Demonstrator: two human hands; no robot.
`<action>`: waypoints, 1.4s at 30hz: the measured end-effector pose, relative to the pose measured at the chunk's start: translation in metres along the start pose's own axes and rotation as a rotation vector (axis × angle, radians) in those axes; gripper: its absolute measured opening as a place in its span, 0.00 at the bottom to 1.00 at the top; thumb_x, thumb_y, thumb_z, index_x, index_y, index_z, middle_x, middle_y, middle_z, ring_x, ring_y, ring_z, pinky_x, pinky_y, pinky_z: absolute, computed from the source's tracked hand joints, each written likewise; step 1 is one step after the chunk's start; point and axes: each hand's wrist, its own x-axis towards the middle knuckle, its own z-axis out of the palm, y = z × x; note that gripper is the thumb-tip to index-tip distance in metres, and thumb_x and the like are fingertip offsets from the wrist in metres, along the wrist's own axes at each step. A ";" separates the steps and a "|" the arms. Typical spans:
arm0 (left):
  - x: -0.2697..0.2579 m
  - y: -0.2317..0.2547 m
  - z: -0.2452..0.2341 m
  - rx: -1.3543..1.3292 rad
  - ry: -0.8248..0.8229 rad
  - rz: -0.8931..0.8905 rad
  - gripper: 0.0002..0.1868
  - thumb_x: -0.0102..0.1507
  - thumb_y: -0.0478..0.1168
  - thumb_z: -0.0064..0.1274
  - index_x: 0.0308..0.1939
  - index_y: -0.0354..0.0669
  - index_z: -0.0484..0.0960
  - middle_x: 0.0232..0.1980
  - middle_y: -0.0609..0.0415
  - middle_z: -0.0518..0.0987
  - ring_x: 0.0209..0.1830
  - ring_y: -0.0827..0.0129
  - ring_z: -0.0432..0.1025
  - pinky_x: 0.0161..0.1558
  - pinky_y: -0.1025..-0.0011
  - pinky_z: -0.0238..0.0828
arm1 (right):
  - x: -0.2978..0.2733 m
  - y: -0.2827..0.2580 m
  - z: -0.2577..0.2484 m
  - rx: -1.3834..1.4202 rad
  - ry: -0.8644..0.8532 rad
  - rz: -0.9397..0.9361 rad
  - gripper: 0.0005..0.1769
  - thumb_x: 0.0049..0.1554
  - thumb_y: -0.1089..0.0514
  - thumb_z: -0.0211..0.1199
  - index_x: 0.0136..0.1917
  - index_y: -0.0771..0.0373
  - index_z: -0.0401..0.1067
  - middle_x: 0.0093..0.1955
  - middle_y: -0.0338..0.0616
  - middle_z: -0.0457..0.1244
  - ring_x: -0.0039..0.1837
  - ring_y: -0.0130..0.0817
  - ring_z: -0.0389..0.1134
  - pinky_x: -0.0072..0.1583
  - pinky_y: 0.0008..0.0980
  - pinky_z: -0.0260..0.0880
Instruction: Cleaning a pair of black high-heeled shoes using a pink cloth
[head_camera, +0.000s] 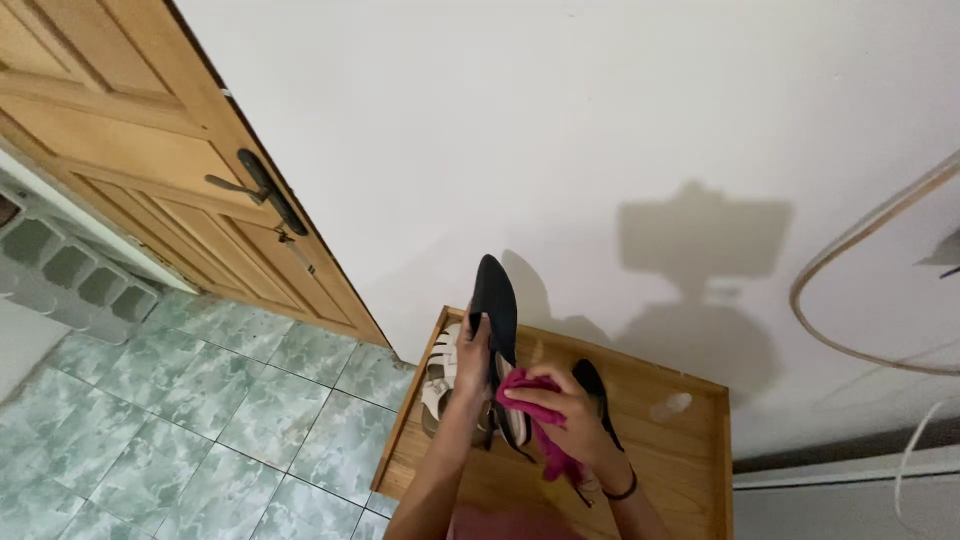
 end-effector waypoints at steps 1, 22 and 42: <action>0.008 -0.012 -0.008 -0.009 0.012 -0.006 0.23 0.70 0.42 0.46 0.69 0.46 0.73 0.56 0.51 0.80 0.46 0.68 0.74 0.46 0.73 0.72 | -0.009 0.011 0.004 0.069 0.002 0.042 0.21 0.57 0.68 0.65 0.63 0.53 0.78 0.63 0.47 0.61 0.65 0.41 0.66 0.67 0.35 0.63; -0.044 0.005 0.019 0.420 -0.328 0.353 0.26 0.67 0.39 0.50 0.70 0.41 0.71 0.71 0.49 0.73 0.72 0.65 0.65 0.72 0.68 0.57 | 0.018 0.011 0.002 -0.346 0.484 -0.041 0.22 0.54 0.66 0.68 0.62 0.59 0.74 0.60 0.49 0.57 0.59 0.42 0.64 0.59 0.30 0.77; -0.062 0.028 0.040 0.666 -0.454 0.477 0.34 0.57 0.33 0.65 0.68 0.42 0.75 0.67 0.40 0.76 0.70 0.43 0.66 0.69 0.47 0.59 | 0.006 0.043 0.000 -0.296 0.641 0.149 0.13 0.59 0.60 0.64 0.57 0.51 0.81 0.55 0.44 0.54 0.61 0.45 0.60 0.67 0.46 0.57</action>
